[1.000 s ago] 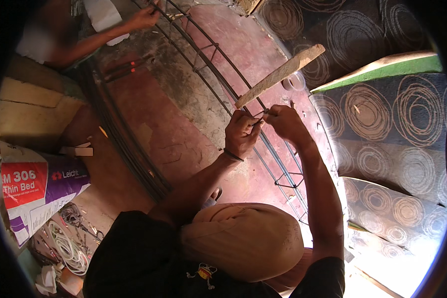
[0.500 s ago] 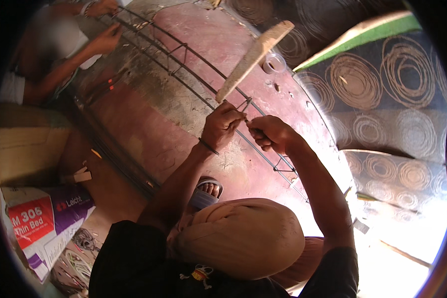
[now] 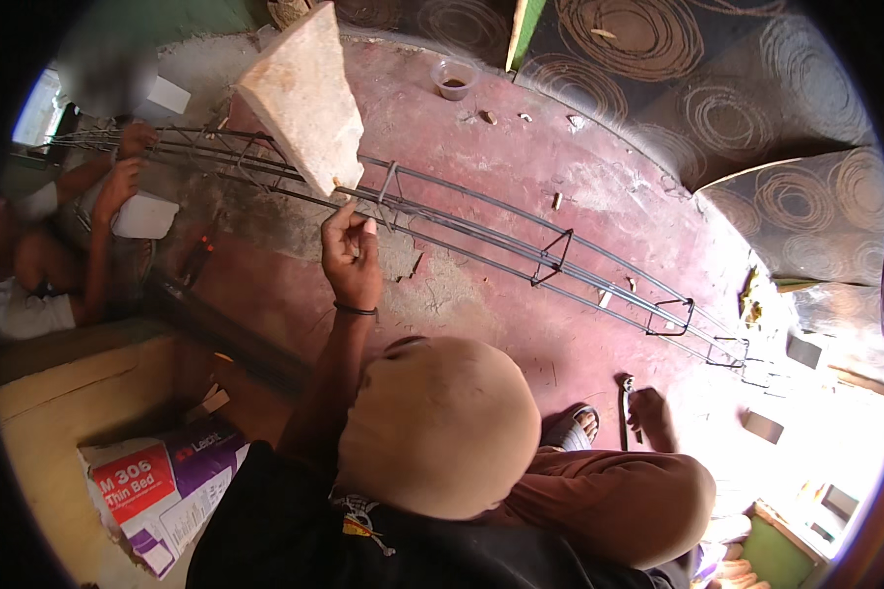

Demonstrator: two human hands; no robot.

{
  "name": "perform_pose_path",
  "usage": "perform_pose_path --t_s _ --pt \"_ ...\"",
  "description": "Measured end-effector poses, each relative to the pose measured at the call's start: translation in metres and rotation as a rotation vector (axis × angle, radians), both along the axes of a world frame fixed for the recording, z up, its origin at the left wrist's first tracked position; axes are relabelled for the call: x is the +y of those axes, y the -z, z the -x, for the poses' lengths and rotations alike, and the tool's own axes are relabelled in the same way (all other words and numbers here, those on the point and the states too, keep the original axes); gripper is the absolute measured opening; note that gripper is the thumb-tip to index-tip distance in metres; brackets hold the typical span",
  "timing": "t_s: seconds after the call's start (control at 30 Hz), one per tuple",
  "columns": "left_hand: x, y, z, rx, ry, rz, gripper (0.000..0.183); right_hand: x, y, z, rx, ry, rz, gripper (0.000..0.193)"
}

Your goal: The person assembles rebar cages by wrapping thin wire around metal rods and tightening the wire using pliers.

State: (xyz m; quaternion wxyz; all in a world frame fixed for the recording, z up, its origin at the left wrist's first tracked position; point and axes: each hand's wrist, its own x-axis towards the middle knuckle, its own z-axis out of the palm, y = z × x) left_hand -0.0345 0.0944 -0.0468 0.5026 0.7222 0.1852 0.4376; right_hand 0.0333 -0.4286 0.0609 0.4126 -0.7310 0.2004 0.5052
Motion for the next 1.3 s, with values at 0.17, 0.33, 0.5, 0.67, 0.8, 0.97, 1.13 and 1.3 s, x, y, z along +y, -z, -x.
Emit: perform_pose_path --t_s 0.17,0.33,0.5,0.67,0.8,0.97,1.13,1.3 --pt "-0.011 -0.014 0.015 0.177 -0.105 0.389 0.026 -0.069 0.091 0.079 -0.071 0.300 0.029 0.029" --pt "-0.024 -0.045 0.026 0.162 -0.067 0.568 0.018 -0.087 0.124 0.099 -0.145 0.323 -0.024 0.035" --pt "-0.035 -0.070 0.037 0.225 0.010 0.690 0.019 -0.094 0.115 0.086 -0.267 0.243 -0.088 0.044" --pt "-0.035 -0.066 0.032 0.174 0.195 0.964 0.057 -0.070 0.033 0.032 -0.474 0.004 -0.299 0.054" --pt "-0.046 -0.082 -0.007 0.119 0.331 1.217 0.059 0.018 -0.085 -0.054 -0.582 -0.317 -0.375 0.056" --pt "-0.043 -0.073 -0.012 -0.120 0.403 1.401 0.029 0.225 -0.152 -0.094 -0.891 -1.088 0.128 0.027" --pt "-0.050 -0.063 -0.021 -0.226 0.473 1.484 0.026 0.382 -0.135 -0.092 -1.092 -1.597 0.028 0.033" --pt "-0.045 -0.073 -0.021 -0.302 0.506 1.560 0.031 0.435 -0.115 -0.096 -1.441 -1.976 0.301 0.047"
